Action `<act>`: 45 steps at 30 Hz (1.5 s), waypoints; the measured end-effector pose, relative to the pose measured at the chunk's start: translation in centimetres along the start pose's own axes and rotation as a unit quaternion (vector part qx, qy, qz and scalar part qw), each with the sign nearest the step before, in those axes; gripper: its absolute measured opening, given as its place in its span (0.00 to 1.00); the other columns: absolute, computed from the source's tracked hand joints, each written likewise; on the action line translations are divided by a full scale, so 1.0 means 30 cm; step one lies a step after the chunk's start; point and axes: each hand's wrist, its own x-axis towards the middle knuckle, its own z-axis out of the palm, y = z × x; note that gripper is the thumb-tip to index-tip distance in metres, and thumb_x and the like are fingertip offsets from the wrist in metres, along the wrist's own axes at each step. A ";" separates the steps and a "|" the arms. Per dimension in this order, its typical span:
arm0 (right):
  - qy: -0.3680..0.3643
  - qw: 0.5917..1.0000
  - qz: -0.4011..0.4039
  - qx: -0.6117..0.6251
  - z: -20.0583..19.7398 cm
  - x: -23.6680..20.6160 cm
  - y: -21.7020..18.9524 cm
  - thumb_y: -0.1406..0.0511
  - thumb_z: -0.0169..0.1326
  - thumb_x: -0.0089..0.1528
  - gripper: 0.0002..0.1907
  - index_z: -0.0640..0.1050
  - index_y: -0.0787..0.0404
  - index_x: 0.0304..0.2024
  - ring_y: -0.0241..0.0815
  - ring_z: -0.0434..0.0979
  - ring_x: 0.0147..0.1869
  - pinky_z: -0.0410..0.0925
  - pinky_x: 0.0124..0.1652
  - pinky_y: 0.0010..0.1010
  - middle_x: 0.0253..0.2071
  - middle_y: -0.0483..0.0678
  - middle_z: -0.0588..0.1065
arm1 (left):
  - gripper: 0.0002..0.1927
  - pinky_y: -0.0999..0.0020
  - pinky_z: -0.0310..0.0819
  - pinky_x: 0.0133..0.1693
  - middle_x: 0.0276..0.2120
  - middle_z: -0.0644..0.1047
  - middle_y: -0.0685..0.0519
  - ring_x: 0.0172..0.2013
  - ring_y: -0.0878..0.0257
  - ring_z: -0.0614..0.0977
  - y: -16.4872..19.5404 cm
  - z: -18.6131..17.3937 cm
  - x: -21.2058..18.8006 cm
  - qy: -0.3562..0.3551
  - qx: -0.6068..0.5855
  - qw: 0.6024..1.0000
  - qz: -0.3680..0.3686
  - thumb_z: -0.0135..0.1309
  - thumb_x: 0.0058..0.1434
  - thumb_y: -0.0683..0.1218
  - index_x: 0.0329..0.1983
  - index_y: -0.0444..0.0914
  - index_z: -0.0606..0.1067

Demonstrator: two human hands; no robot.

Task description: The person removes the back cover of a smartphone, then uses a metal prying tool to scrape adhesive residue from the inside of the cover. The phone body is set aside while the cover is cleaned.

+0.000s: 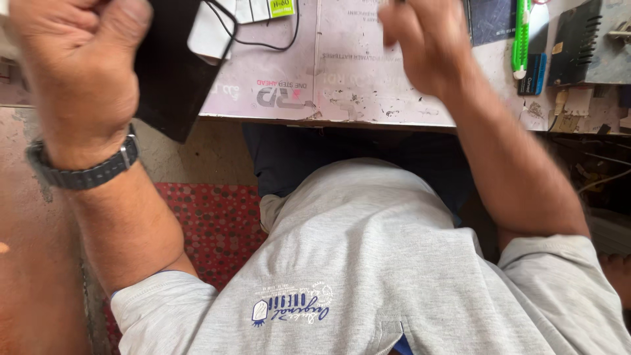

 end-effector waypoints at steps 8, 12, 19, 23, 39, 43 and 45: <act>-0.118 0.857 -0.390 -0.316 0.120 -0.101 -0.325 0.63 0.43 0.65 0.15 0.76 0.69 0.41 0.58 0.73 0.67 0.68 0.61 0.44 0.63 0.65 0.71 | 0.04 0.80 0.64 0.37 0.39 0.79 0.53 0.32 0.70 0.71 0.011 0.055 0.022 -0.035 -0.037 0.998 0.038 0.51 0.78 0.32 0.50 0.28 0.77; -0.142 0.957 -0.244 0.063 0.035 -0.224 -0.263 0.67 0.51 0.67 0.09 0.73 0.63 0.31 0.64 0.67 0.71 0.62 0.68 0.51 0.69 0.65 0.66 | 0.04 0.79 0.66 0.35 0.35 0.77 0.55 0.31 0.72 0.73 0.035 0.074 0.055 -0.055 -0.035 0.996 0.060 0.51 0.78 0.30 0.48 0.28 0.76; 0.018 0.961 -0.234 -0.145 0.056 -0.136 -0.228 0.73 0.52 0.65 0.06 0.75 0.73 0.42 0.65 0.69 0.69 0.61 0.72 0.57 0.57 0.63 0.69 | 0.08 0.76 0.56 0.27 0.25 0.72 0.57 0.23 0.71 0.67 0.058 0.192 0.096 -0.070 -0.011 0.997 -0.004 0.56 0.79 0.35 0.40 0.31 0.75; -0.152 0.956 -0.224 0.111 0.038 -0.295 -0.279 0.71 0.55 0.60 0.06 0.75 0.65 0.27 0.63 0.67 0.70 0.61 0.68 0.50 0.63 0.63 0.70 | 0.09 0.77 0.59 0.27 0.27 0.73 0.58 0.23 0.72 0.69 0.066 0.230 0.136 -0.084 -0.016 0.995 0.048 0.55 0.78 0.34 0.38 0.31 0.75; 0.039 0.995 -0.093 0.001 -0.003 -0.408 -0.250 0.72 0.50 0.69 0.05 0.74 0.69 0.37 0.58 0.64 0.78 0.56 0.75 0.56 0.68 0.67 0.69 | 0.08 0.57 0.66 0.26 0.23 0.73 0.46 0.23 0.50 0.75 -0.120 0.464 0.178 -0.134 0.226 0.948 0.180 0.53 0.72 0.37 0.34 0.32 0.75; 0.023 0.978 -0.205 -0.039 0.003 -0.369 -0.265 0.71 0.46 0.65 0.08 0.75 0.70 0.35 0.59 0.72 0.66 0.66 0.64 0.57 0.58 0.61 0.75 | 0.05 0.57 0.72 0.32 0.31 0.77 0.48 0.30 0.52 0.79 -0.110 0.497 0.191 -0.138 0.186 0.945 0.231 0.50 0.66 0.35 0.39 0.34 0.76; -0.005 0.980 -0.137 0.146 -0.004 -0.344 -0.264 0.64 0.44 0.71 0.13 0.75 0.65 0.35 0.46 0.79 0.54 0.75 0.49 0.39 0.56 0.58 0.77 | 0.07 0.58 0.74 0.34 0.34 0.78 0.49 0.33 0.53 0.80 -0.092 0.514 0.203 -0.140 0.175 0.937 0.268 0.49 0.63 0.33 0.39 0.35 0.76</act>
